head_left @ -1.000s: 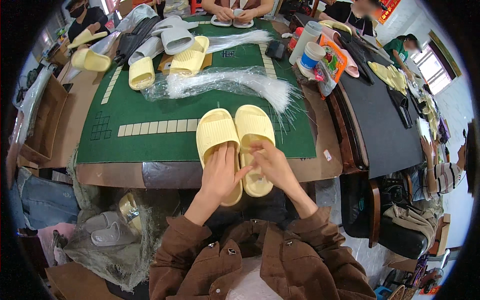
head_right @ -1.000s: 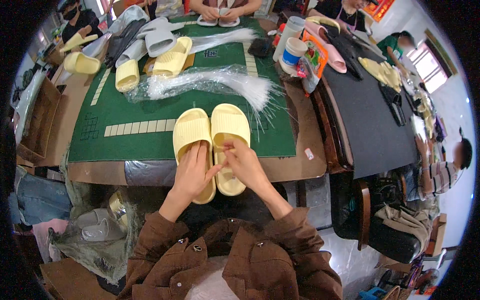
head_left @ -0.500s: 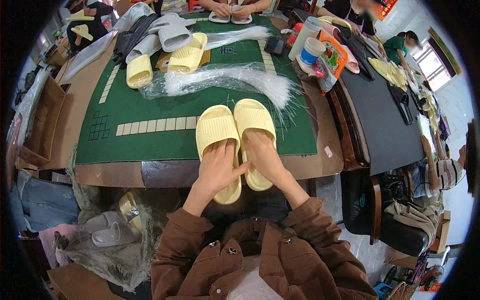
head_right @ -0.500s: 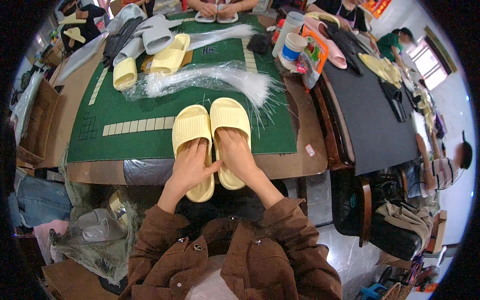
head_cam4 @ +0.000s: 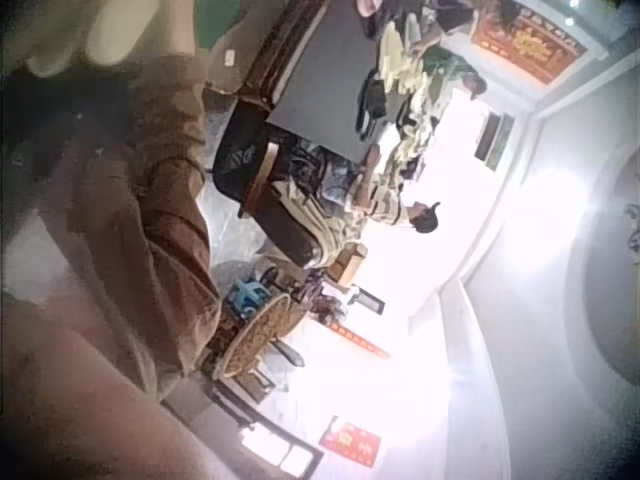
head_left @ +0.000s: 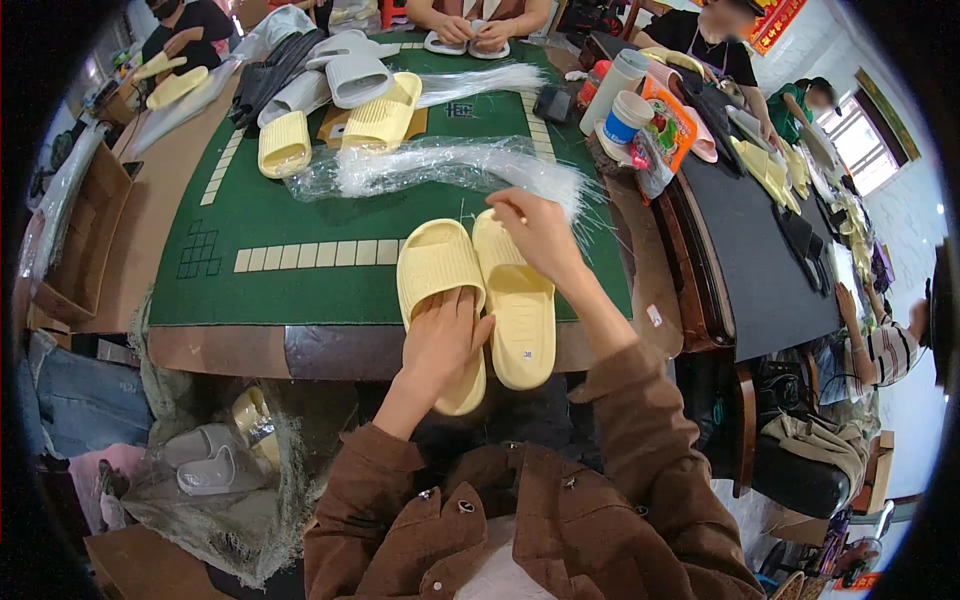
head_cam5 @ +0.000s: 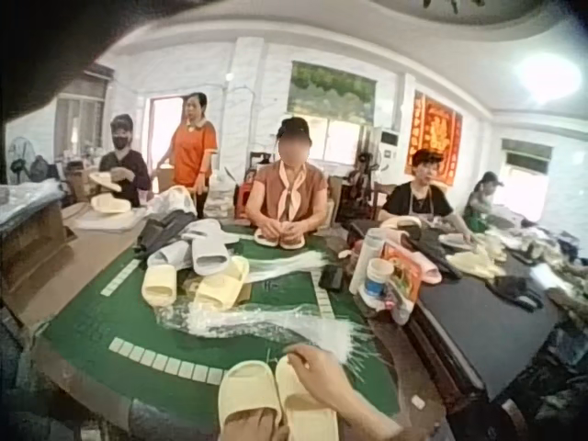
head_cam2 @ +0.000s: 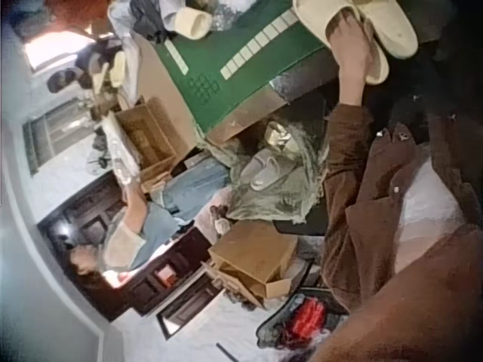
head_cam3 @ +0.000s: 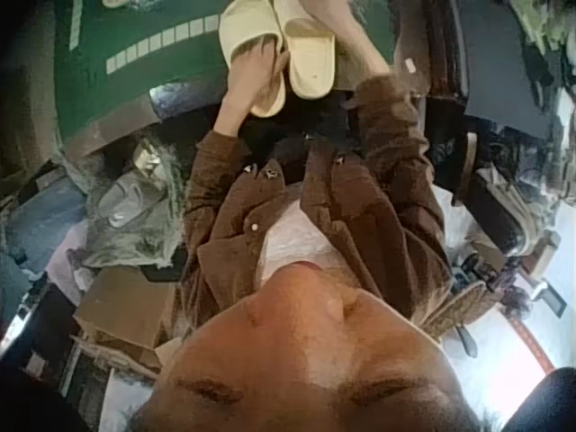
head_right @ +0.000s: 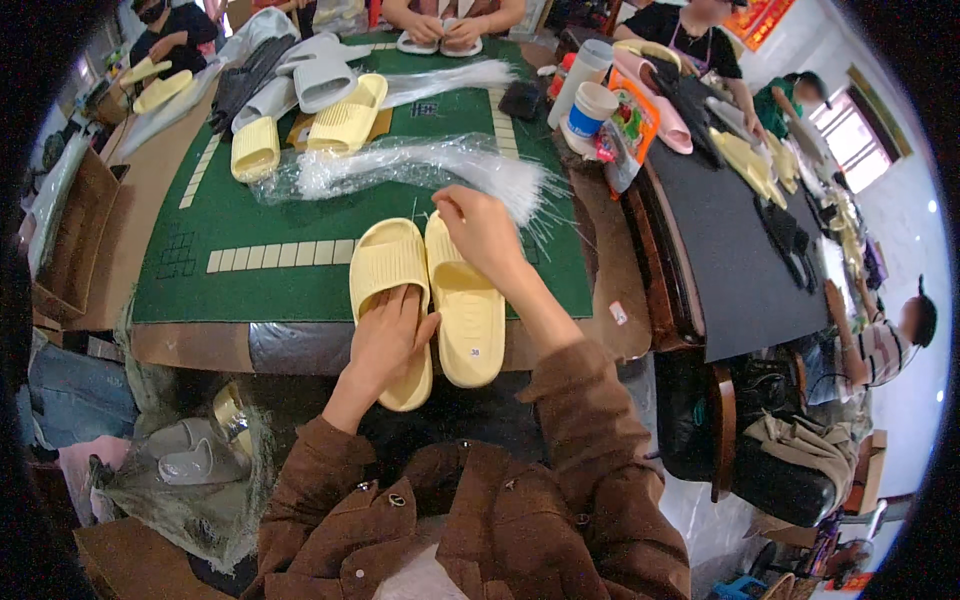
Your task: The person assembles pairs of plastic slippers by hand at a workbench. They pick up individual slipper halves, align them, and press them together to form complete pairs. The person handles multiple pairs of different colors, including yellow, white, and black, and places the finished pairs on the table.
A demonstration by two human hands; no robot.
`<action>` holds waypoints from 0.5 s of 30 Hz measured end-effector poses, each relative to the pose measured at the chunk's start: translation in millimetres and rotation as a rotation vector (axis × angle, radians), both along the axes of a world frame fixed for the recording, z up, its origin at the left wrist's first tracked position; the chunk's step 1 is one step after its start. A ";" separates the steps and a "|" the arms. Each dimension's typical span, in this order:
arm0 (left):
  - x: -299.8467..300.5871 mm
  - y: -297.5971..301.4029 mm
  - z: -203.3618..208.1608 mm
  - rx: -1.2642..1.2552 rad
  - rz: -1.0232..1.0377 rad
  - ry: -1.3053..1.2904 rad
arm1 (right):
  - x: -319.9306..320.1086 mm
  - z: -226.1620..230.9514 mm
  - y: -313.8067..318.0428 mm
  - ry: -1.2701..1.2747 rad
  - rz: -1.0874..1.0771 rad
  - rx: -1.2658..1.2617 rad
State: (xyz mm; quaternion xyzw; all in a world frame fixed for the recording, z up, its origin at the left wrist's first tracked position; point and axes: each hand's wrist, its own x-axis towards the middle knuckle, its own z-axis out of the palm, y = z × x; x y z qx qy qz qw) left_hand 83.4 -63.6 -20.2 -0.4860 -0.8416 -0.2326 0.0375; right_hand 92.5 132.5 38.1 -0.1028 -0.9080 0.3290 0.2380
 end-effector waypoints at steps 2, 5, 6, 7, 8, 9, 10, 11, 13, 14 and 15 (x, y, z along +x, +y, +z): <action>-0.9 -1.2 -0.2 0.011 -0.016 0.045 | -28.7 -13.1 3.3 -0.074 -0.027 -0.036; -1.1 -3.6 -5.3 -0.028 -0.017 0.018 | -51.9 -29.3 -7.9 -0.125 0.024 0.009; -1.8 -3.0 -6.5 -0.023 -0.005 0.025 | -55.4 -34.5 -7.5 -0.142 0.049 0.004; -1.8 -1.1 -6.7 -0.018 0.005 0.033 | -58.4 -38.9 -5.9 -0.159 0.072 0.000; -1.0 -1.1 -7.7 -0.015 0.020 0.036 | -59.4 -39.2 -8.6 -0.180 0.099 -0.005; -0.2 -1.3 -8.2 0.022 0.022 0.029 | -56.6 -38.3 -7.8 -0.140 0.085 -0.027; 0.2 -0.7 -7.2 0.020 0.033 0.003 | -53.2 -36.6 -5.7 -0.105 0.073 -0.066; -0.2 0.6 -3.3 0.020 0.046 -0.021 | -50.1 -33.7 -3.0 -0.068 0.064 -0.102; 0.5 0.2 -3.1 0.072 0.062 -0.011 | -44.6 -33.6 2.4 0.004 0.058 -0.138; 0.7 0.7 -3.2 0.087 0.063 -0.020 | -41.8 -34.2 5.4 0.014 0.053 -0.182; 1.3 0.8 -3.2 0.102 0.064 -0.030 | -38.4 -35.5 7.5 0.024 0.048 -0.225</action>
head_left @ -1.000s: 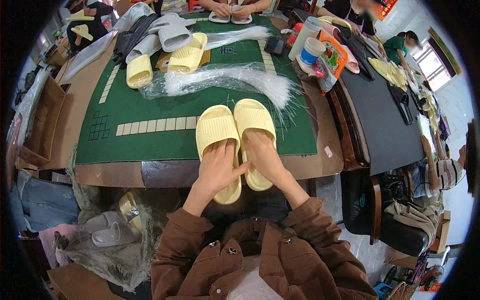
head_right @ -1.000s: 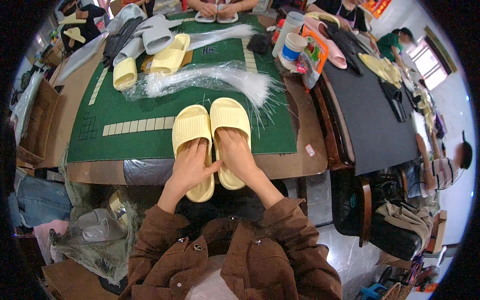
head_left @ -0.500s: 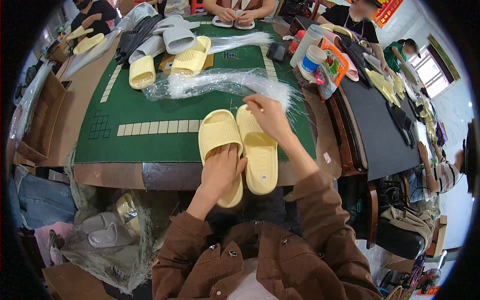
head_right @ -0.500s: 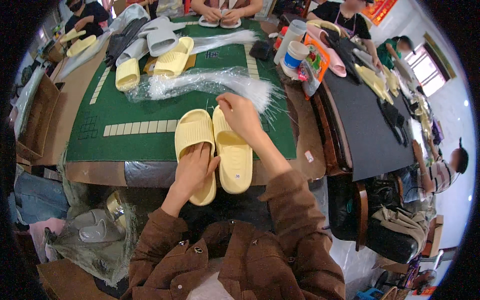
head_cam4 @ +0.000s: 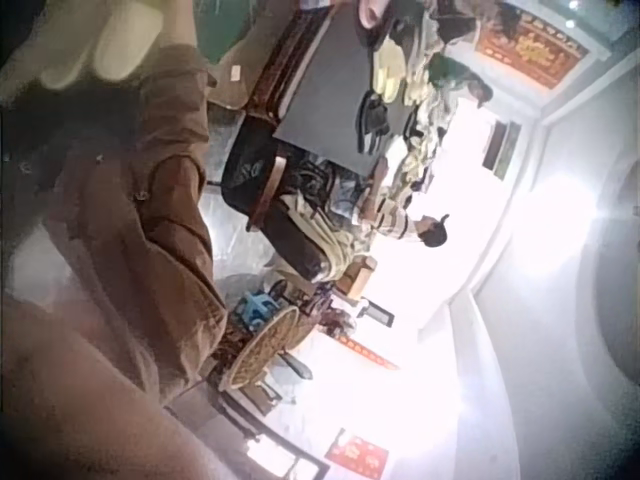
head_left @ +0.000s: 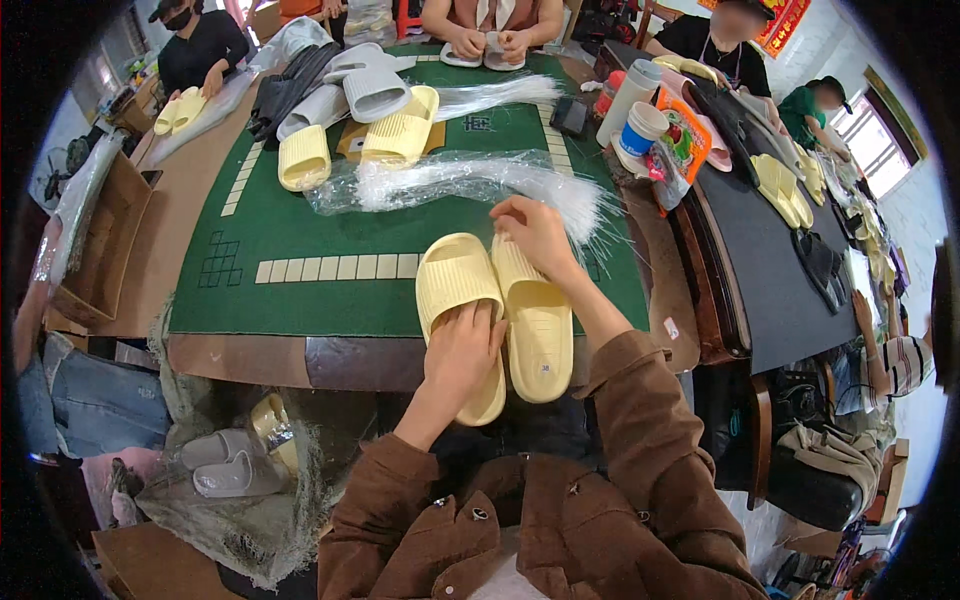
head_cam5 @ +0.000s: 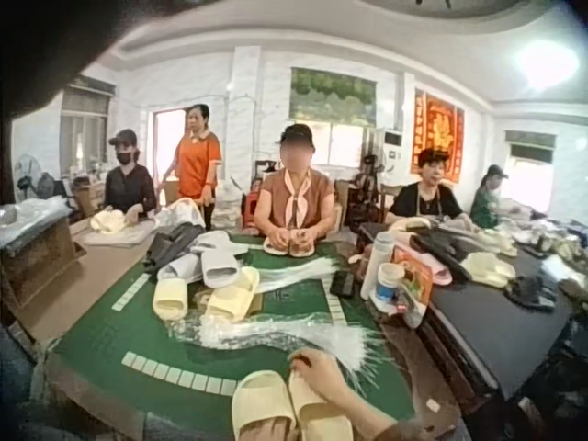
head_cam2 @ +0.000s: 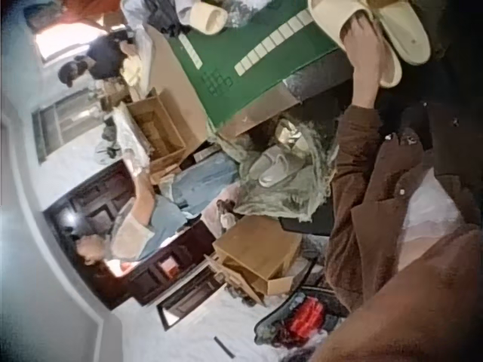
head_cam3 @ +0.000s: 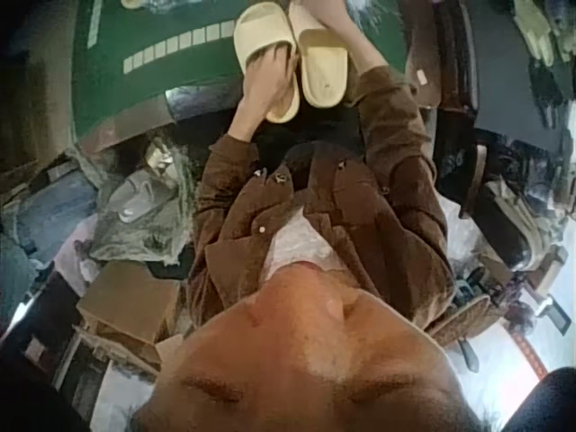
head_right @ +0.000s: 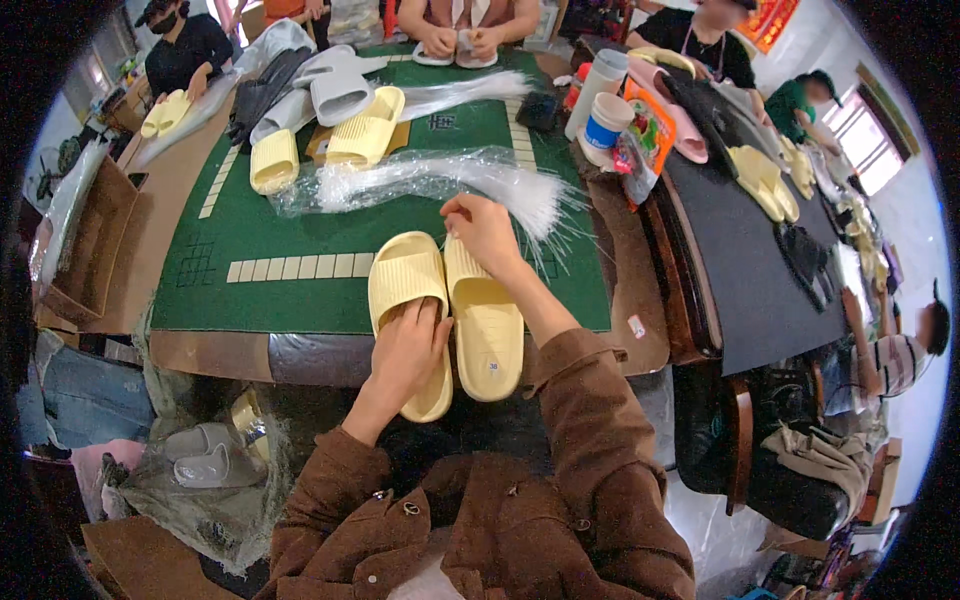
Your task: The person assembles pairs of plastic slippers by hand at a workbench. They pick up individual slipper halves, align them, and press them together to form complete pairs. The person handles multiple pairs of different colors, including yellow, white, and black, and places the finished pairs on the table.
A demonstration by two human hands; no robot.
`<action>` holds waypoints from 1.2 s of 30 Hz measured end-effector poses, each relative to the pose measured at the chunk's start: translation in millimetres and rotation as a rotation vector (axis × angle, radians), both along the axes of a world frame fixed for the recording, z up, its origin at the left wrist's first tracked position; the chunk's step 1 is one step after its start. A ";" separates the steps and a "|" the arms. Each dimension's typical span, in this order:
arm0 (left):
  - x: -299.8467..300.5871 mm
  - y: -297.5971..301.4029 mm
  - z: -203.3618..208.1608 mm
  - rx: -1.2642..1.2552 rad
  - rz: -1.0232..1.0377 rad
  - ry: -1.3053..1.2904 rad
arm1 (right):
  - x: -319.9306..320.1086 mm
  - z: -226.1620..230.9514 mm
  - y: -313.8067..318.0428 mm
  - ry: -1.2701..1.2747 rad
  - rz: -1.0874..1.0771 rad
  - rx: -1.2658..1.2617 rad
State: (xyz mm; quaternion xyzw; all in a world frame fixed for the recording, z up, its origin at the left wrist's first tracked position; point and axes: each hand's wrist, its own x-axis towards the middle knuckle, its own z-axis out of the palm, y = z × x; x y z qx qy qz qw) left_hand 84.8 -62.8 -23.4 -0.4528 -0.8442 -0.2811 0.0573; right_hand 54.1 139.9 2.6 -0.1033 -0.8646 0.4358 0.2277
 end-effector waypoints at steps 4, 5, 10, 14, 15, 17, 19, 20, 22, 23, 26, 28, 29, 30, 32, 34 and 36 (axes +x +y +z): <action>0.9 -0.4 -1.8 0.023 0.016 0.032 | 7.1 3.8 -6.7 0.002 -0.023 -0.263; 1.8 -0.4 -0.9 0.021 0.022 0.033 | 8.6 5.3 -9.5 0.029 -0.044 -0.343; 18.0 -17.7 19.5 0.045 -0.009 0.222 | 5.3 -5.7 6.9 0.030 -0.012 -0.453; 19.6 -35.2 69.2 0.029 0.015 -0.064 | 1.4 -18.6 7.2 0.103 -0.004 -0.617; 13.5 -31.1 79.7 0.033 0.035 -0.147 | 1.3 -19.1 8.9 0.150 -0.011 -0.634; -8.7 -13.5 81.1 0.065 0.023 -0.084 | 4.2 -24.3 9.8 0.184 -0.037 -0.547; -32.4 1.2 59.0 0.192 0.021 0.015 | -3.7 -31.1 4.0 0.211 -0.017 -0.437; -37.2 10.0 46.1 0.197 0.027 0.048 | -6.6 -33.5 0.8 0.223 -0.036 -0.412; -39.2 32.1 28.8 0.210 0.020 0.113 | -5.7 -30.6 0.0 0.253 -0.063 -0.454; -37.1 41.5 28.9 0.123 0.006 0.100 | -3.9 -31.1 7.5 0.251 -0.076 -0.447; -32.5 50.6 22.4 -0.059 -0.036 0.103 | 5.8 -24.0 22.6 0.310 -0.181 -0.618; -35.4 42.9 19.4 -0.060 -0.051 0.139 | 21.4 -5.8 23.4 0.393 -0.218 -0.698; -34.7 44.2 19.8 -0.047 -0.067 0.129 | 34.8 -2.0 37.0 0.411 -0.269 -0.650; -35.9 40.9 20.8 -0.040 -0.065 0.119 | 46.5 2.1 50.3 0.423 -0.303 -0.610; -36.6 42.6 16.5 -0.018 -0.057 0.130 | 79.5 23.7 77.7 0.499 -0.412 -0.665; -37.6 41.1 14.1 -0.025 -0.053 0.160 | 122.8 46.1 114.6 0.675 -0.438 -0.775; -35.5 41.5 15.7 -0.015 -0.059 0.183 | 174.5 53.5 183.6 0.726 -0.643 -0.451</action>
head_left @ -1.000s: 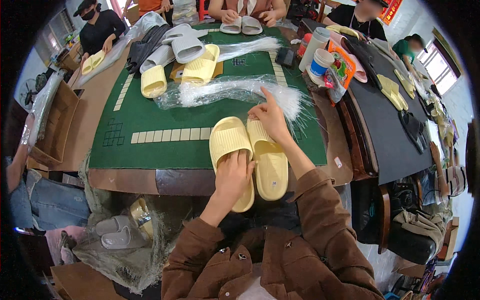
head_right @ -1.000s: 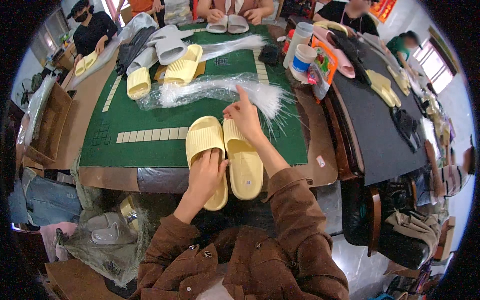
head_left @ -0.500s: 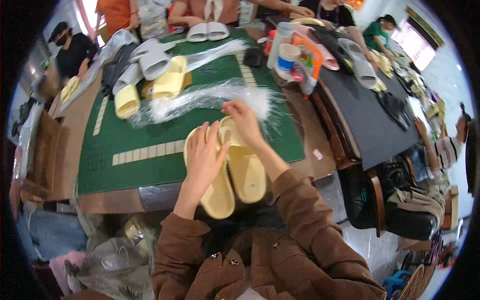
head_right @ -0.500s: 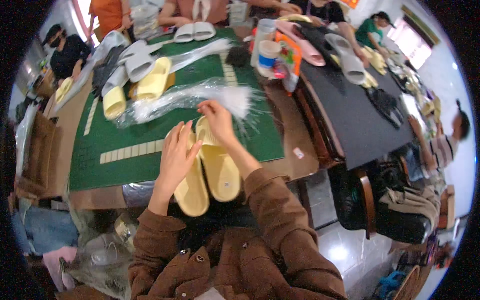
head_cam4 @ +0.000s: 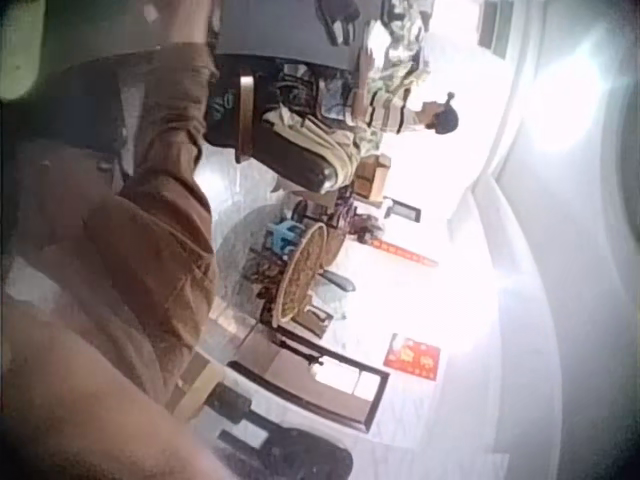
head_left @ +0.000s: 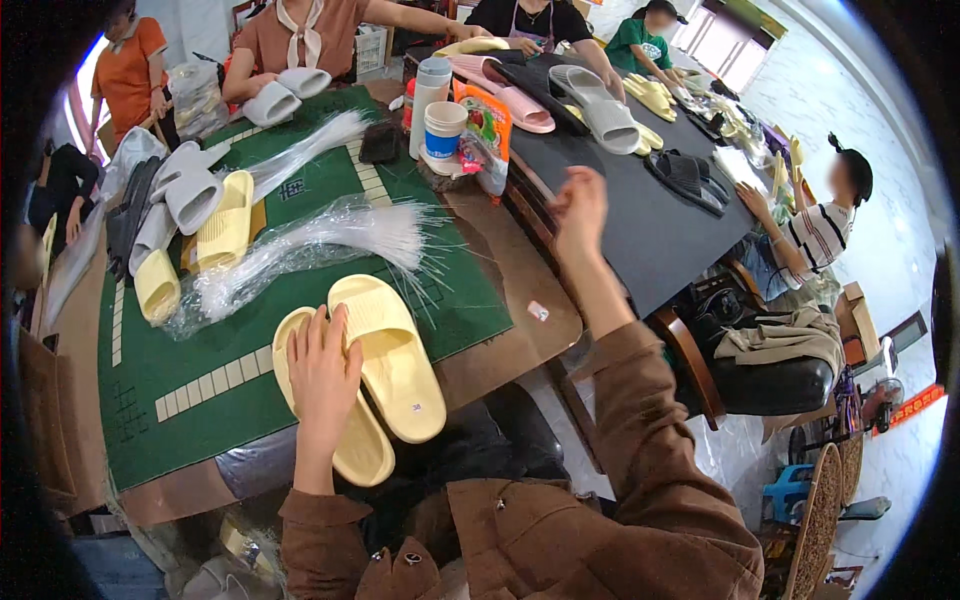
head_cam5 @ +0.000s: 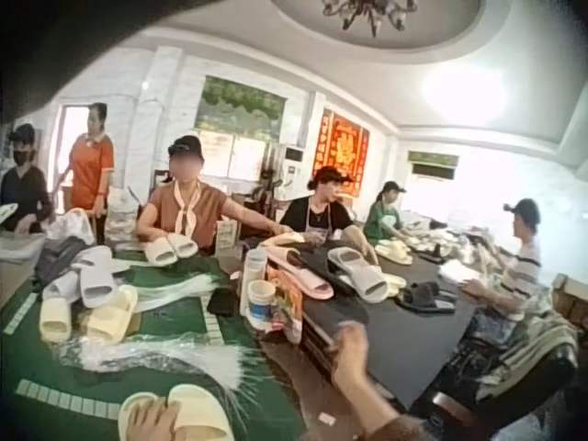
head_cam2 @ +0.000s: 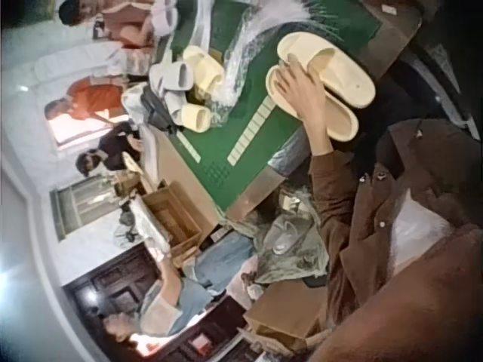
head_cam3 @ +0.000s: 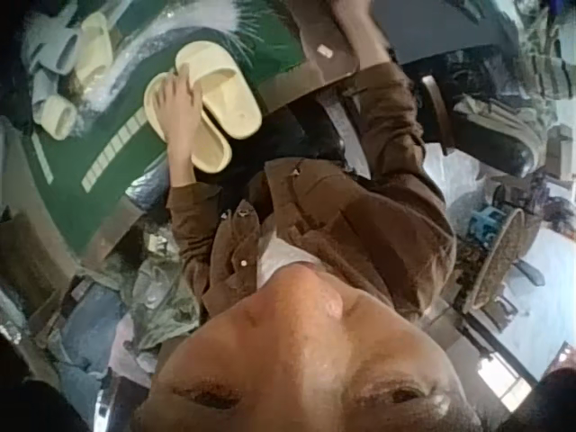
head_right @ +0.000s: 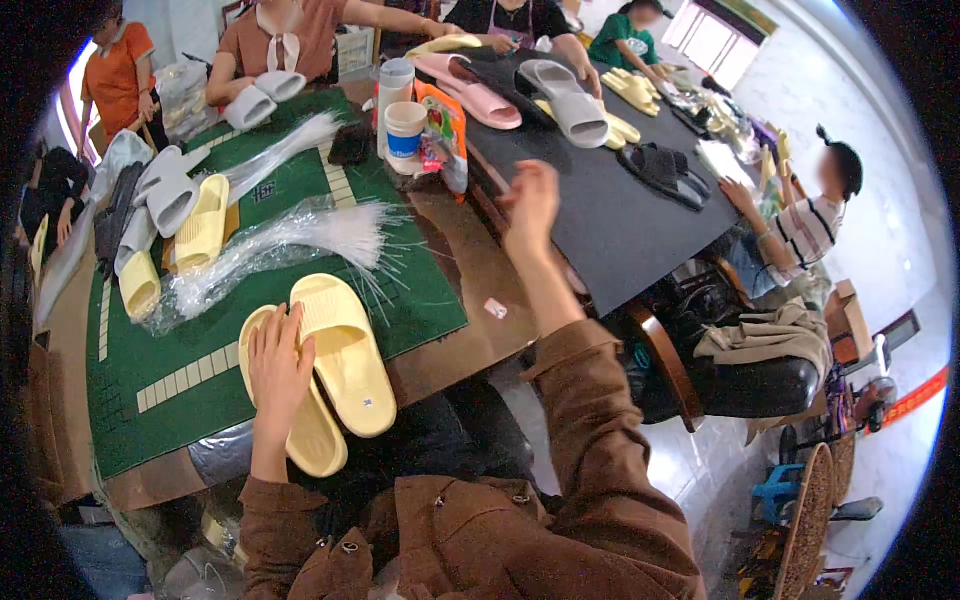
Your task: The person assembles pairs of plastic slippers by hand at a workbench. They pick up individual slipper halves, align them, and press them together to form complete pairs. The person handles multiple pairs of different colors, including yellow, white, and black, and places the finished pairs on the table.
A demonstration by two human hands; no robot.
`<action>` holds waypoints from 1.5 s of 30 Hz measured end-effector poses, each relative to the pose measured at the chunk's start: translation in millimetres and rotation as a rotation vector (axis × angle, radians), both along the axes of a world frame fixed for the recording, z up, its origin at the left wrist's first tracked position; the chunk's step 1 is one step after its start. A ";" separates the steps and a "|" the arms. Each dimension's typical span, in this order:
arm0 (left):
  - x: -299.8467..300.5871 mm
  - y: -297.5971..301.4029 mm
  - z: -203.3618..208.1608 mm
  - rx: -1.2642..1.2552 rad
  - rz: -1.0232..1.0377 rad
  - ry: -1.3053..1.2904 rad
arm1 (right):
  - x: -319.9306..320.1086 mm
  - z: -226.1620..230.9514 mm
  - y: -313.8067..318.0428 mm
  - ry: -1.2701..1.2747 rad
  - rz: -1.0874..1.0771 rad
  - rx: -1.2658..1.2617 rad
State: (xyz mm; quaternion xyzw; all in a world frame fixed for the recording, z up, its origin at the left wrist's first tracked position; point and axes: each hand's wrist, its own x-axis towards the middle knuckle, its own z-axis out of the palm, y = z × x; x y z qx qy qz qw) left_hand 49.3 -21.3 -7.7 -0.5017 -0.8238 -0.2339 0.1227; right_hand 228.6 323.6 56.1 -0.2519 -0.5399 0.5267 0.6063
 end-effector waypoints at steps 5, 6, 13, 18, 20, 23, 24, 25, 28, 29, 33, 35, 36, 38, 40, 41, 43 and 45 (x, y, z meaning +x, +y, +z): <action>2.5 0.9 2.7 -0.052 0.026 -0.008 | 87.9 0.9 145.0 -0.065 -0.463 -0.060; 3.2 1.2 5.6 -0.067 0.029 -0.009 | 97.3 -0.3 167.2 -0.124 -0.501 -0.120; -20.5 -36.5 28.3 -0.142 -0.069 -0.097 | 119.0 -15.7 298.7 -0.660 -0.626 -0.211; -109.3 -140.1 34.4 -0.177 0.037 0.014 | 87.0 -27.4 309.7 -0.501 -0.408 -0.246; -155.5 -186.5 35.5 -0.222 0.110 0.140 | 83.0 -23.4 304.4 -0.348 -0.389 -0.365; -212.1 -257.6 25.0 -0.538 0.506 0.230 | 82.8 -8.8 278.1 -0.120 -0.348 -0.553; -275.8 -378.7 -1.1 -0.363 0.554 0.355 | 72.7 -7.2 271.7 -0.053 -0.300 -0.599; -298.8 -386.5 -22.8 -0.380 0.601 0.317 | 80.1 0.8 265.0 -0.029 -0.316 -0.606; -335.1 -394.0 -39.7 -0.432 0.761 0.239 | 115.1 16.5 240.0 0.130 -0.124 -0.523; -338.1 -400.4 -42.7 -0.456 0.825 0.211 | 122.8 19.7 227.8 0.169 -0.048 -0.500; -307.3 -370.3 -66.7 -0.161 0.779 0.031 | 147.9 45.2 140.2 0.291 0.110 -0.486; -286.9 -360.8 -53.2 0.040 0.743 -0.018 | 138.7 57.4 79.1 0.307 0.172 -0.520; -269.0 -322.3 -34.5 -0.005 0.746 0.085 | 146.8 63.1 50.4 0.327 0.192 -0.526; -254.2 -319.8 -4.5 -0.092 0.785 0.245 | 153.7 56.6 5.0 0.374 0.420 -0.526; -252.4 -318.6 2.0 -0.274 0.916 0.243 | 144.5 58.0 -46.7 0.396 0.512 -0.590; -247.4 -315.2 4.5 -0.254 0.910 0.248 | 139.6 58.6 -71.0 0.411 0.557 -0.610; -233.4 -299.9 11.5 -0.215 0.874 0.551 | 135.3 50.2 -107.1 0.314 0.559 -0.687; -209.3 -272.7 23.0 0.071 0.634 0.432 | 90.4 62.1 -169.6 -0.012 0.241 -0.862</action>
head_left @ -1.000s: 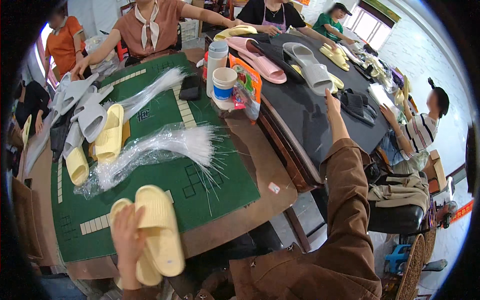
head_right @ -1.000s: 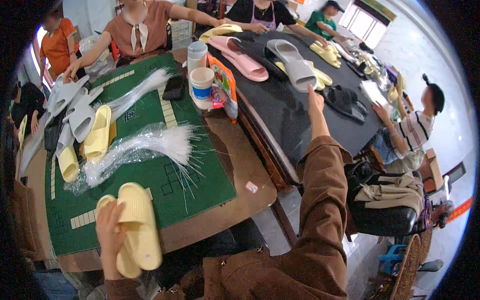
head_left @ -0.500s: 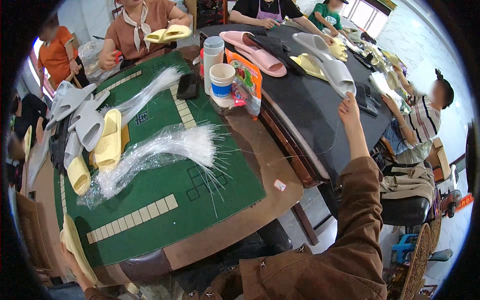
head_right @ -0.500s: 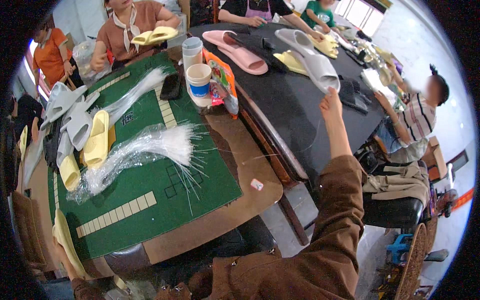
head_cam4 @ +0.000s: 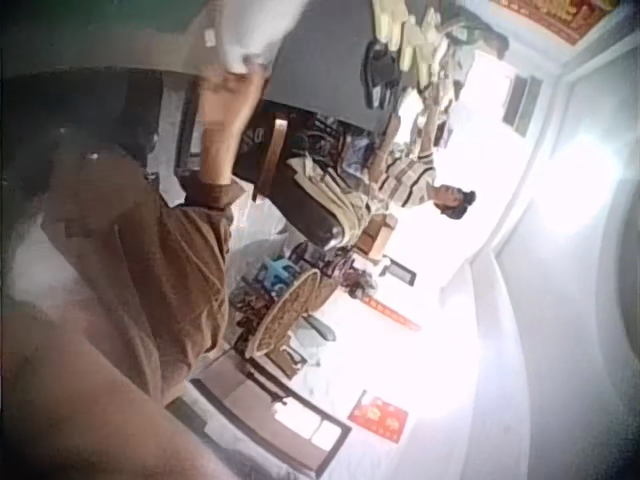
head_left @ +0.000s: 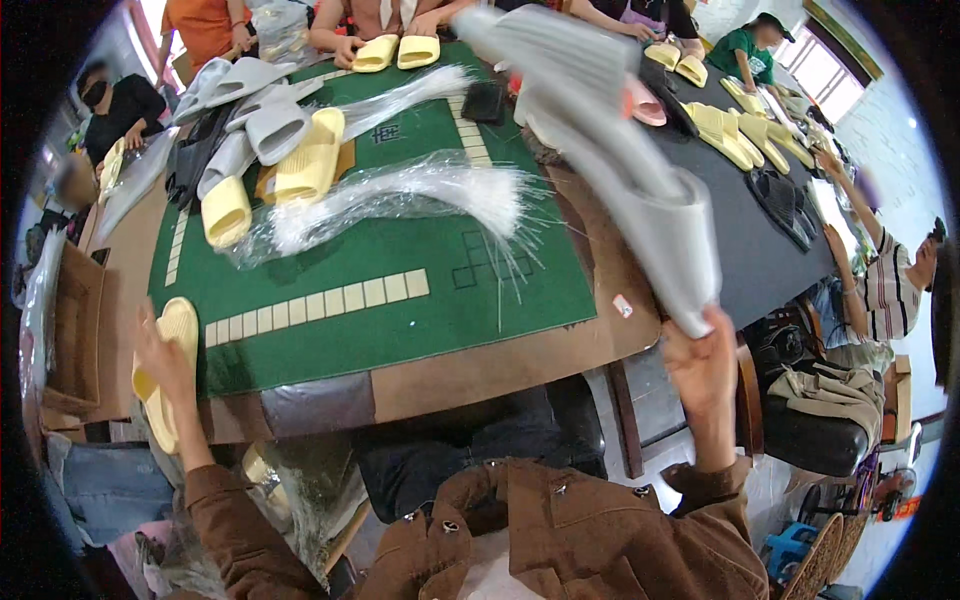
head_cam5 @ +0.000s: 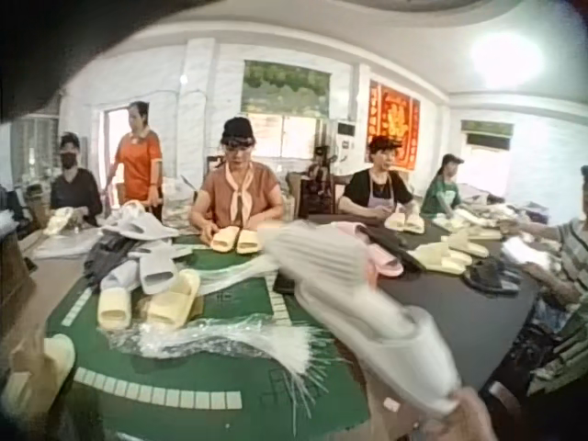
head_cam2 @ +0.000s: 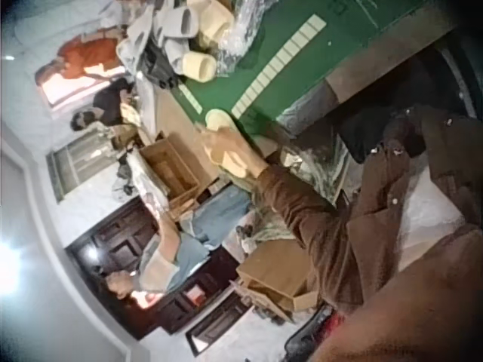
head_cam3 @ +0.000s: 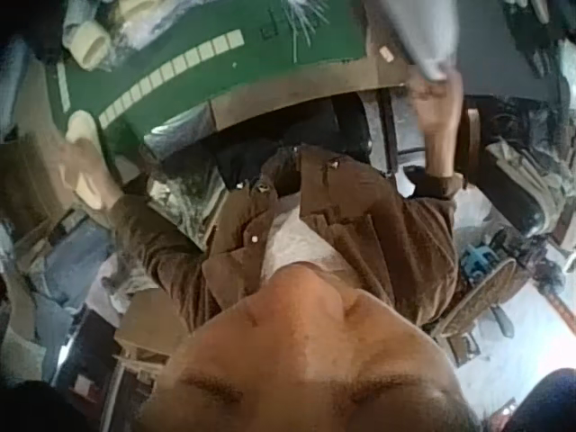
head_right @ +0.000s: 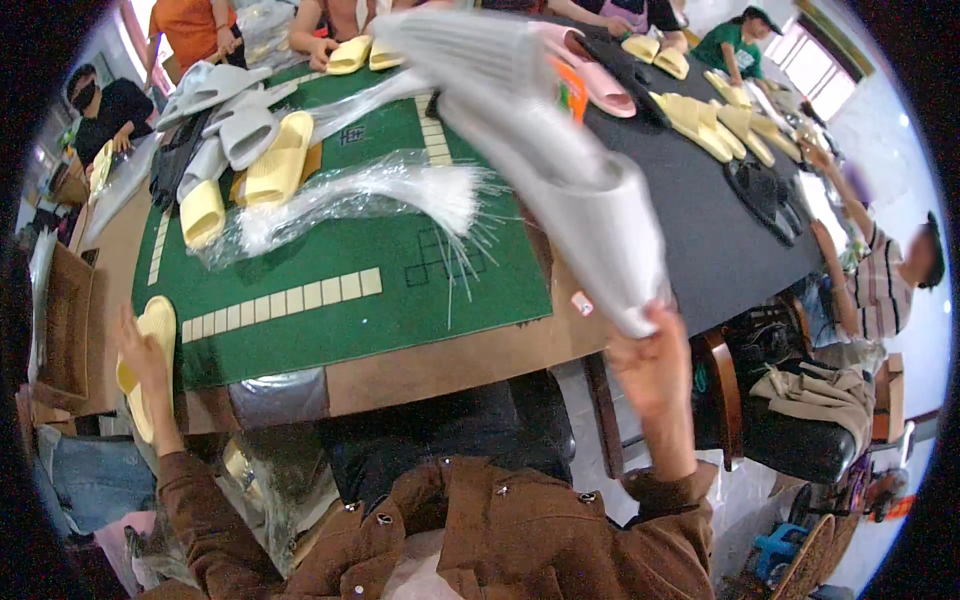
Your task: The person assembles pairs of plastic slippers by hand at a workbench. They pick up individual slipper halves, align them, and press them together to form complete pairs. The person handles multiple pairs of different colors, including yellow, white, and black, and places the finished pairs on the table.
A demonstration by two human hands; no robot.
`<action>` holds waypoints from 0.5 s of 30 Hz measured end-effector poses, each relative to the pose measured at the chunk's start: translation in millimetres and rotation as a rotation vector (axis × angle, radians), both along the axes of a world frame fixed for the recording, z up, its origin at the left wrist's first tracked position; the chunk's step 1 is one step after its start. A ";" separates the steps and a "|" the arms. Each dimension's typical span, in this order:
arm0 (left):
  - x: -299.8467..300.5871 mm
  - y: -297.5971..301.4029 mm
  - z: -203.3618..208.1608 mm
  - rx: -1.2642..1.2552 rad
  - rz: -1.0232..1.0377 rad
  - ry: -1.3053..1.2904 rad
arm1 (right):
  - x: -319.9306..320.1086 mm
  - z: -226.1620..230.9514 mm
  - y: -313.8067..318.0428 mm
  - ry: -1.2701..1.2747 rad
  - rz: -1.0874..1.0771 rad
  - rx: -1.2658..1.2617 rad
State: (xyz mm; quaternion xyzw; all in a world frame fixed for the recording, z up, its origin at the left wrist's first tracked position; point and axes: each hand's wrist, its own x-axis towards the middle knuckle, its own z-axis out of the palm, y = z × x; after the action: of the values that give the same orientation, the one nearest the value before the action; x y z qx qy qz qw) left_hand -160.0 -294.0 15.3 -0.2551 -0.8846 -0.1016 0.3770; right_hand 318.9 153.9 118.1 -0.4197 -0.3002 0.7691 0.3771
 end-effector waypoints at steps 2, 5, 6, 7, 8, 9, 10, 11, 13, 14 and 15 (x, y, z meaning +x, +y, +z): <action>41.0 47.3 12.7 0.180 -0.406 -0.253 | -12.6 -31.8 -34.4 0.134 0.185 -0.100; 118.9 132.1 27.9 0.251 -0.522 -0.464 | -34.9 -84.4 -92.0 0.182 0.446 -0.259; 135.8 148.9 26.7 0.275 -0.589 -0.507 | -46.1 -87.8 -112.5 0.153 0.524 -0.319; 154.6 162.1 26.9 0.328 -0.645 -0.597 | -47.9 -105.2 -123.3 0.152 0.730 -0.309; 170.7 170.5 27.5 0.381 -0.696 -0.684 | -49.9 -120.1 -128.9 0.153 0.941 -0.299; 182.8 175.3 20.1 0.358 -0.710 -0.684 | -52.0 -113.6 -132.2 0.086 1.079 -0.264; 195.9 177.4 14.0 0.335 -0.722 -0.684 | -53.4 -105.1 -134.9 0.020 1.219 -0.228; 211.0 181.3 12.2 0.343 -0.746 -0.720 | -50.6 -101.6 -131.5 0.069 1.360 -0.130; 233.7 182.9 0.7 0.235 -0.734 -0.713 | -50.6 -76.0 -119.2 -0.032 1.448 0.027; 245.3 187.9 -2.6 0.129 -0.653 -0.649 | -53.9 -67.7 -108.6 -0.089 1.488 0.109; 257.5 193.8 -0.3 0.098 -0.615 -0.646 | -61.5 -70.9 -97.1 -0.086 1.369 0.089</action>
State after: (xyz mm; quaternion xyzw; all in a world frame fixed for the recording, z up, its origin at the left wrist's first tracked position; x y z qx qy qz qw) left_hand 97.5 -100.2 15.0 -0.4432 -0.8342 -0.3250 0.0452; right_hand 257.4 56.8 47.2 -0.1497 -0.5439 0.8037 -0.1890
